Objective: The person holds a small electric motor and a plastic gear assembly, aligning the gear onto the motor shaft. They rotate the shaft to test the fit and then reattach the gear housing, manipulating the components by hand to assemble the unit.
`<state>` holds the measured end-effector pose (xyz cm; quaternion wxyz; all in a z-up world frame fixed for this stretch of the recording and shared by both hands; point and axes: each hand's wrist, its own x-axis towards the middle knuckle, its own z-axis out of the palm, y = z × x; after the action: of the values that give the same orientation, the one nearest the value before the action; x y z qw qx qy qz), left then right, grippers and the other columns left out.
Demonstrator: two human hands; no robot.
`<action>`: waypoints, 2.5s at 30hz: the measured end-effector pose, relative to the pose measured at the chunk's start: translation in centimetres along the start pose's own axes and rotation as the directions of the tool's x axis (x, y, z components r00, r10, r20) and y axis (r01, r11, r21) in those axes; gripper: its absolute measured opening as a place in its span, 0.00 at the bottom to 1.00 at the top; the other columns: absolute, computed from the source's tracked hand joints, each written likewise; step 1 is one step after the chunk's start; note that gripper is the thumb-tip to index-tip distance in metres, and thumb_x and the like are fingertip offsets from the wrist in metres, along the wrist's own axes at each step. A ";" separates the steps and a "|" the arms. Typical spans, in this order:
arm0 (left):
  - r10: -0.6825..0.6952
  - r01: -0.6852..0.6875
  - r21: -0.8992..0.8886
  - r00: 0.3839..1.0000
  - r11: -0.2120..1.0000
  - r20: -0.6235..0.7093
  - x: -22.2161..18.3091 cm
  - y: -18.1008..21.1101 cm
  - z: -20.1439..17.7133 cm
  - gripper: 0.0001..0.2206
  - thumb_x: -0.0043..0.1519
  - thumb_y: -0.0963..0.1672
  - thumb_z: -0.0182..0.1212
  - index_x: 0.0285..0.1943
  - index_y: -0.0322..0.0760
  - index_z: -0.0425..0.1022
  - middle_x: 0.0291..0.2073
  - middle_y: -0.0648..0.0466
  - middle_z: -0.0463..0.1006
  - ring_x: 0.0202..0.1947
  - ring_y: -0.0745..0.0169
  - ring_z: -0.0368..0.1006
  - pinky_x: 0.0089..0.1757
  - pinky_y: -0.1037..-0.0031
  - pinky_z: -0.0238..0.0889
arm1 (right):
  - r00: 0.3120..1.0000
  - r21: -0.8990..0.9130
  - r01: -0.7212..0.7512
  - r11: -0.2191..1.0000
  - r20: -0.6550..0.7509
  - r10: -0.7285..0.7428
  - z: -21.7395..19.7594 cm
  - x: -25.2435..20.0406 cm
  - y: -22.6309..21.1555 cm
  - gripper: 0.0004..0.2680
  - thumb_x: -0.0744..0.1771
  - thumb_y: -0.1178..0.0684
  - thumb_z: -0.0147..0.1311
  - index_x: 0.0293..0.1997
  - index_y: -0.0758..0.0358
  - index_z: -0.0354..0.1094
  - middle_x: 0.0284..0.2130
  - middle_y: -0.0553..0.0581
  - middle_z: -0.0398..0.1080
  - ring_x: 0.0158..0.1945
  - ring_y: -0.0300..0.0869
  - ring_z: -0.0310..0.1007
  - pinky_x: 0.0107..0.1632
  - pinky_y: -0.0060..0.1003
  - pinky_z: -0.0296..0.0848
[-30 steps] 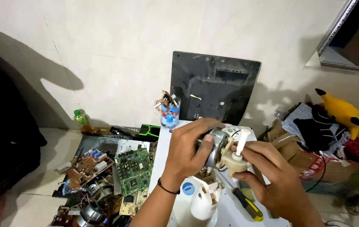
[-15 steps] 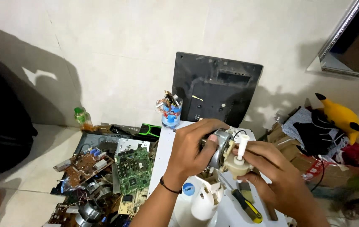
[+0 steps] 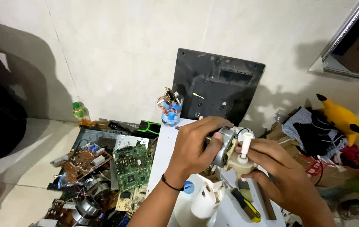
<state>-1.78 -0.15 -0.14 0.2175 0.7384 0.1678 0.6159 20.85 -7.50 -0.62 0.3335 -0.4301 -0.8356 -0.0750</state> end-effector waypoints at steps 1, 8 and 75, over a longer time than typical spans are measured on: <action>-0.002 0.002 -0.001 1.000 1.000 -0.001 0.0 0.0 0.0 0.13 0.56 0.40 0.51 0.45 0.29 0.79 0.43 0.49 0.84 0.32 0.56 0.77 0.37 0.73 0.69 | 1.000 0.000 -0.001 1.000 0.002 0.001 0.0 0.0 0.0 0.19 0.58 0.57 0.66 0.53 0.59 0.71 0.56 0.53 0.74 0.59 0.47 0.74 0.60 0.45 0.73; 0.005 -0.005 0.017 1.000 1.000 -0.008 0.1 0.1 0.0 0.13 0.55 0.39 0.51 0.45 0.30 0.79 0.43 0.49 0.84 0.31 0.55 0.77 0.36 0.73 0.68 | 1.000 0.020 0.012 1.000 -0.002 -0.012 -0.3 0.1 0.1 0.18 0.60 0.57 0.62 0.54 0.61 0.71 0.55 0.55 0.74 0.58 0.47 0.75 0.58 0.43 0.74; 0.062 -0.040 0.262 0.995 0.964 -0.077 0.0 -0.6 1.3 0.12 0.59 0.43 0.53 0.44 0.30 0.79 0.38 0.49 0.83 0.21 0.52 0.72 0.26 0.68 0.62 | 0.970 0.155 -0.242 0.958 0.024 0.241 0.2 -1.6 4.1 0.19 0.57 0.62 0.65 0.53 0.64 0.72 0.53 0.58 0.78 0.48 0.43 0.80 0.45 0.38 0.77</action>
<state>-0.51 0.22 -0.70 0.0954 0.7379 0.2371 0.6247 24.56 -6.02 -2.42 0.3710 -0.5015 -0.7809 0.0329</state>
